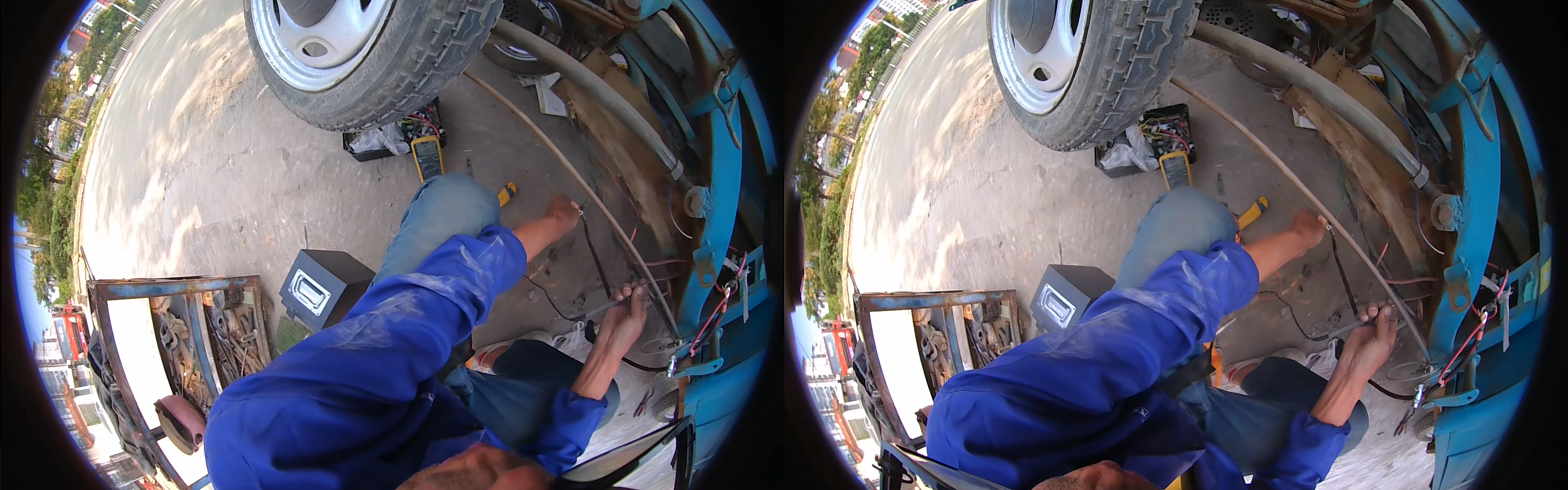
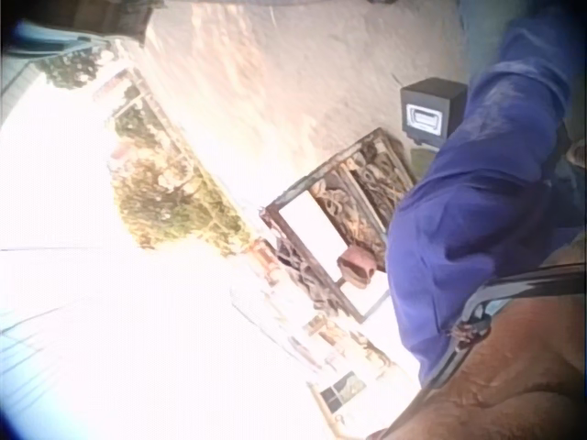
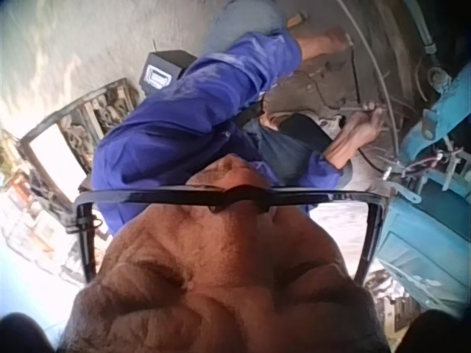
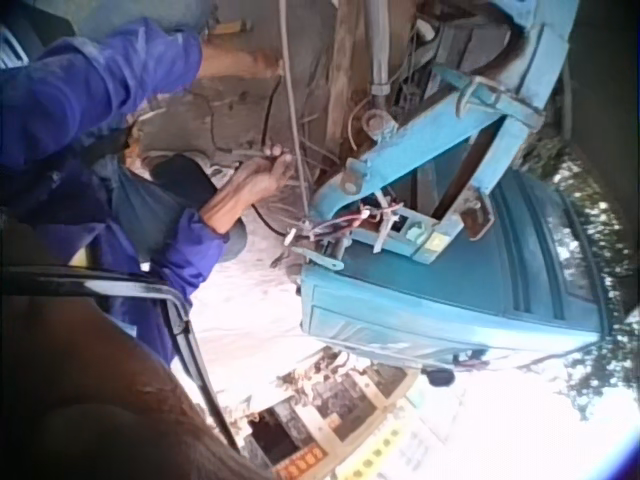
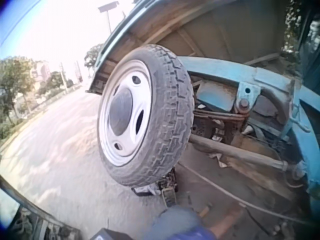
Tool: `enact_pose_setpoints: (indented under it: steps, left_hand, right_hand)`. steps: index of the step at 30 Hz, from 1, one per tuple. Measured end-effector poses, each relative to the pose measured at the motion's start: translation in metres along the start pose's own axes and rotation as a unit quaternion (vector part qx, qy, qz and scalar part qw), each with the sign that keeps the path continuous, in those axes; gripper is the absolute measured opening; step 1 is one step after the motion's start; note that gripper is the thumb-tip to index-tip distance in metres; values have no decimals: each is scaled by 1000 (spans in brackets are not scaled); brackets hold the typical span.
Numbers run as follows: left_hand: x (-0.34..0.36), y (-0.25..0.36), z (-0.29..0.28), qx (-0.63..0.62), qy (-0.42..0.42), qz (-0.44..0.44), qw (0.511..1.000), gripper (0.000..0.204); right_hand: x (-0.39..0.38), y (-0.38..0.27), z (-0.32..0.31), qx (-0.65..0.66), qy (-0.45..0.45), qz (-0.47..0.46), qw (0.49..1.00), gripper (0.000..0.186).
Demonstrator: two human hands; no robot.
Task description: The person strips insulation from wires and connects them to terminals on a blue three-wheeled vehicle. They use pliers and a screwdriver to prepare and secure the connections.
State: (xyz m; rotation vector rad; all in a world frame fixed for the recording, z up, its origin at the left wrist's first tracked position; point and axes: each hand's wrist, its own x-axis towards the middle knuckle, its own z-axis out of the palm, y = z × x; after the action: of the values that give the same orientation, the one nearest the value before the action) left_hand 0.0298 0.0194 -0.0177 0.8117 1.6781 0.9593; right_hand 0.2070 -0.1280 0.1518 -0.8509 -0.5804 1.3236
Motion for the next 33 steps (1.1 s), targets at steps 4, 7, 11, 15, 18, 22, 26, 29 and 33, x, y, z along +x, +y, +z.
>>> enact_pose_setpoints:
  steps: [4, 7, 11, 15, 18, 22, 26, 29, 33]
  left_hand:
    - [-1, 1, 2, -49, -16, -7, 999, 16]
    - [-2, 4, 0, -61, -23, -17, 998, 16]
    - [-8, 11, -6, -55, -22, -18, 998, 15]
    - [-12, 15, -11, 7, -23, -2, 1000, 12]
    - [-9, 15, -11, 72, -39, 1, 997, 11]
    - [-6, 9, -11, 45, -37, 19, 998, 29]
    - [-8, 9, -13, -27, -42, 22, 999, 36]
    - [-11, 13, -14, 17, -34, 8, 999, 22]
    - [-12, 4, -21, -57, -79, 25, 995, 34]
  right_hand:
    - [1, 0, -3, -9, -4, -1, 1000, 19]
    - [1, 0, -4, -6, -4, 1, 1000, 19]
    - [2, -1, -4, -8, -2, 0, 1000, 17]
    - [2, -1, -3, -15, -7, -8, 1000, 17]
    - [1, -1, -4, -4, -3, -8, 1000, 19]
    - [1, -1, -7, -10, -1, -5, 1000, 21]
    - [-1, -2, -4, -17, -2, -6, 1000, 20]
    - [-2, -2, 2, -23, 3, -1, 1000, 18]
    - [-7, -3, 10, -2, -4, -3, 1000, 11]
